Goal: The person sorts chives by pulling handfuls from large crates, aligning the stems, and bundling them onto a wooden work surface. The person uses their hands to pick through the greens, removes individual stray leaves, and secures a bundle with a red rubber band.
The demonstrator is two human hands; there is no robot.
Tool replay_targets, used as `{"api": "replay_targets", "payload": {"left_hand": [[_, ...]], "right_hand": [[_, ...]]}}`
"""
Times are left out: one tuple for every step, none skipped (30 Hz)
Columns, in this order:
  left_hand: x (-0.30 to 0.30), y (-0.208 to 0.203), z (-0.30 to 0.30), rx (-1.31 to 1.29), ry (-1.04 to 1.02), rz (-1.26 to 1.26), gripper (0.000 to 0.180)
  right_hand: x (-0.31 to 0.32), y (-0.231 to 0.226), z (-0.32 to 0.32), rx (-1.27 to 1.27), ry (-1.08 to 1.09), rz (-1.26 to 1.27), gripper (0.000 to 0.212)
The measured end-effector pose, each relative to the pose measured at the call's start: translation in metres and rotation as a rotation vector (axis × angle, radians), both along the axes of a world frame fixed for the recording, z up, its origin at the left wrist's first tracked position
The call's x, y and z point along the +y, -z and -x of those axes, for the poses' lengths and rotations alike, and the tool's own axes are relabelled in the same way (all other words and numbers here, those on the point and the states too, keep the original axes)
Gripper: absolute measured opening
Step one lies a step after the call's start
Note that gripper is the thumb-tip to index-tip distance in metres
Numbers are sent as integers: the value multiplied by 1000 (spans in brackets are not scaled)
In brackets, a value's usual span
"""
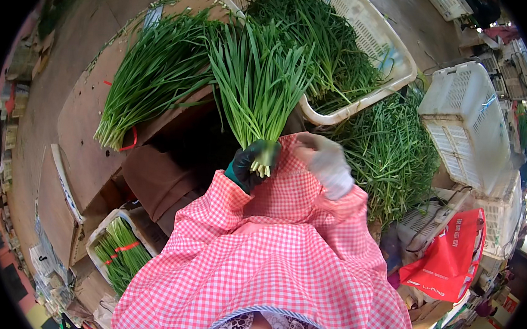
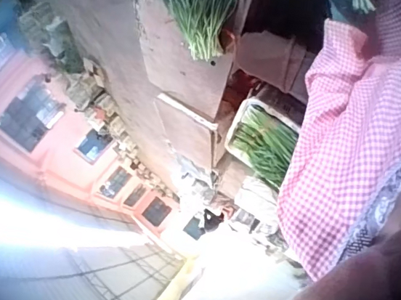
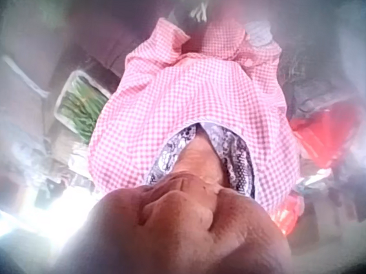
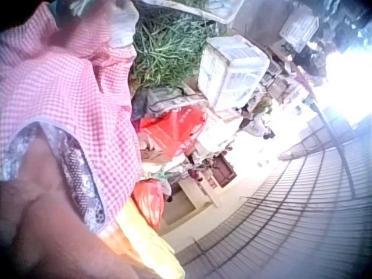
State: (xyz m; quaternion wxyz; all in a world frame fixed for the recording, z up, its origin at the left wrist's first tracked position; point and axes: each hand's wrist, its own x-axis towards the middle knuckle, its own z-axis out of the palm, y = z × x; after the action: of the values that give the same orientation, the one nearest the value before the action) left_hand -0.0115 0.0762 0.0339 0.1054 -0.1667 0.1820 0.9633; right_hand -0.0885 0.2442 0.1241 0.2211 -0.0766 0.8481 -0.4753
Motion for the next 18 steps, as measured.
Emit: {"api": "replay_targets", "payload": {"left_hand": [[2,-12,2,-13,1,150,31],[1,-20,3,-30,-3,300,31],[-1,-5,2,6,-33,515,34],[-3,-1,5,25,-59,733,37],[-1,0,5,125,-147,1008,43],[-3,0,7,215,-177,1140,46],[-4,5,5,296,-208,1270,50],[-5,8,3,379,-237,1398,53],[-6,-1,4,404,-164,1452,56],[-7,-13,8,438,-91,1499,59],[-8,-19,12,474,-16,1545,62],[-8,-17,12,399,41,1582,68],[-8,-17,13,327,103,1616,74],[-7,-21,6,284,130,1609,78],[-7,-41,4,233,159,1604,81],[-9,-34,1,251,107,1560,89],[-11,-33,3,277,99,1505,89],[-13,-33,4,304,90,1449,90]], "right_hand": [[-20,0,1,65,-115,25,26],[-33,9,6,214,-271,-76,25],[-42,23,8,366,-427,-174,24],[-45,27,6,180,-336,-43,25],[-44,42,5,115,-300,45,26],[-42,65,4,50,-264,135,27],[-53,44,1,-24,-233,222,28],[-51,15,-3,-35,-321,210,30],[-49,18,-6,-64,-289,236,30],[-47,30,-8,-87,-252,256,30],[-44,43,-9,-110,-214,276,30],[-49,51,-12,-223,-83,434,30],[-46,54,-14,-254,-25,436,26],[-43,55,-16,-286,34,437,24],[-42,52,-17,-324,89,441,23],[-47,43,-16,-332,124,521,22],[-47,43,-15,-329,112,466,23],[-47,43,-14,-324,99,411,23]]}}
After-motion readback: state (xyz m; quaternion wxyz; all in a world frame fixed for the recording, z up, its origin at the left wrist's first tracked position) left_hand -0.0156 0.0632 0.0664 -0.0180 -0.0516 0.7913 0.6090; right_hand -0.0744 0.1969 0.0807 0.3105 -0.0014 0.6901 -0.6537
